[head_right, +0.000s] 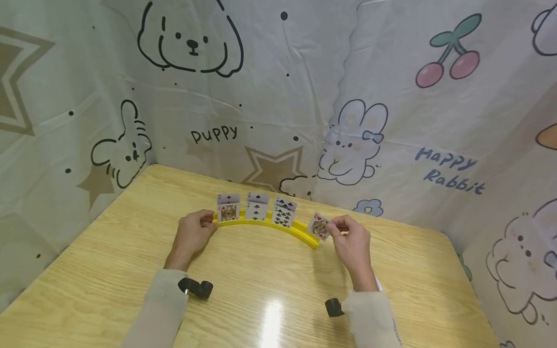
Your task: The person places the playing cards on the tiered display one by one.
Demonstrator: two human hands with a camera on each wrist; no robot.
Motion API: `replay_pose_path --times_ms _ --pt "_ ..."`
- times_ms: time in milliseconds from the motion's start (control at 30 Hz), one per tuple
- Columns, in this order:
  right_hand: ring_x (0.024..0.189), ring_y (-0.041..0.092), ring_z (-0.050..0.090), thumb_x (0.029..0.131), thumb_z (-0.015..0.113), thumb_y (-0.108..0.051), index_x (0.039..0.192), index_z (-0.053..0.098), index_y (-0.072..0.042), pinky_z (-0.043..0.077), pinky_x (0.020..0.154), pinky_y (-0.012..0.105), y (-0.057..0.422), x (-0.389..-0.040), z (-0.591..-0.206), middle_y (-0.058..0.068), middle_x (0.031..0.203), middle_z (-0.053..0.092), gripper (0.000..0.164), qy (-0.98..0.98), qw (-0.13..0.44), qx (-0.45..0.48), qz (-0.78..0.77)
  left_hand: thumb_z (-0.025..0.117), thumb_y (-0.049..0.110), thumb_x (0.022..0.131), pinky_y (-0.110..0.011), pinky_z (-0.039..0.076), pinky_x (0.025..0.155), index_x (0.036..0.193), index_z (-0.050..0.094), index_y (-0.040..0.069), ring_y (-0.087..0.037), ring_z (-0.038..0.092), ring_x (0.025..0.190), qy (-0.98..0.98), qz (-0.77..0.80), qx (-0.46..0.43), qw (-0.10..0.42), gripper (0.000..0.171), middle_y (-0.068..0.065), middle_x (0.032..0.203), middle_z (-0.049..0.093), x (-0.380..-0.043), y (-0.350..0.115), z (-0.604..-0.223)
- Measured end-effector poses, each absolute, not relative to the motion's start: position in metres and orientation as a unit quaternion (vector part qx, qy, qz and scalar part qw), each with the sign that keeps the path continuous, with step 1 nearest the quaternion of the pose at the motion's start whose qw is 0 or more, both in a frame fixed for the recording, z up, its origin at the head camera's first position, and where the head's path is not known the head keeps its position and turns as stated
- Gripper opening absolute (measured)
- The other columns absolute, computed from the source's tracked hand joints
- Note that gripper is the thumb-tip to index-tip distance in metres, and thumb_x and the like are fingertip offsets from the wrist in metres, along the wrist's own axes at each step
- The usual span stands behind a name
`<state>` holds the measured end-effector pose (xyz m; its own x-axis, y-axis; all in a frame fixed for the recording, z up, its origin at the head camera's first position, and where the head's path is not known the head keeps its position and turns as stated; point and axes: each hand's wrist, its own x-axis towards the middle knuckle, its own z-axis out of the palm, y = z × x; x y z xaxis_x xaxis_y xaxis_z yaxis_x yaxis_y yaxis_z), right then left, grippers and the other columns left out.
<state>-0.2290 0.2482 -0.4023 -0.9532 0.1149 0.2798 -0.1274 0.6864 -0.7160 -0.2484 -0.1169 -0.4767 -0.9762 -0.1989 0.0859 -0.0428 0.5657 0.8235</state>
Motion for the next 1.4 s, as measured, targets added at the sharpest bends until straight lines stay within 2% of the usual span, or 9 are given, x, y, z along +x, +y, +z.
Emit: replay_pose_path --times_ms 567,867,1400 --pt "0.090 0.025 0.062 0.095 0.072 -0.016 0.094 0.070 -0.001 0.049 0.069 0.018 0.245 -0.244 -0.400 0.012 0.096 0.069 0.015 -0.908 0.173 0.010 0.382 0.074 0.010 0.091 -0.038 0.055 0.079 0.122 0.069 0.001 -0.022 0.066 0.091 -0.881 -0.462 0.060 0.087 0.033 -0.011 0.102 0.070 -0.250 -0.113 -0.477" --pt "0.089 0.024 0.061 0.095 0.072 -0.016 0.096 0.070 -0.001 0.049 0.070 0.020 0.243 -0.248 -0.403 0.012 0.095 0.068 0.015 -0.909 0.158 0.004 0.385 0.075 0.009 0.090 -0.038 0.055 0.079 0.120 0.070 0.000 -0.022 0.067 0.090 -0.879 -0.464 0.058 0.095 0.032 -0.012 0.101 0.071 -0.249 -0.112 -0.476" --pt "0.087 0.026 0.062 0.094 0.072 -0.014 0.095 0.071 -0.001 0.052 0.075 0.037 0.235 -0.259 -0.407 0.012 0.094 0.069 0.013 -0.913 0.151 0.035 0.377 0.075 0.010 0.090 -0.038 0.055 0.079 0.121 0.070 0.001 -0.021 0.067 0.089 -0.881 -0.458 0.072 0.096 0.032 -0.012 0.101 0.071 -0.249 -0.116 -0.478"
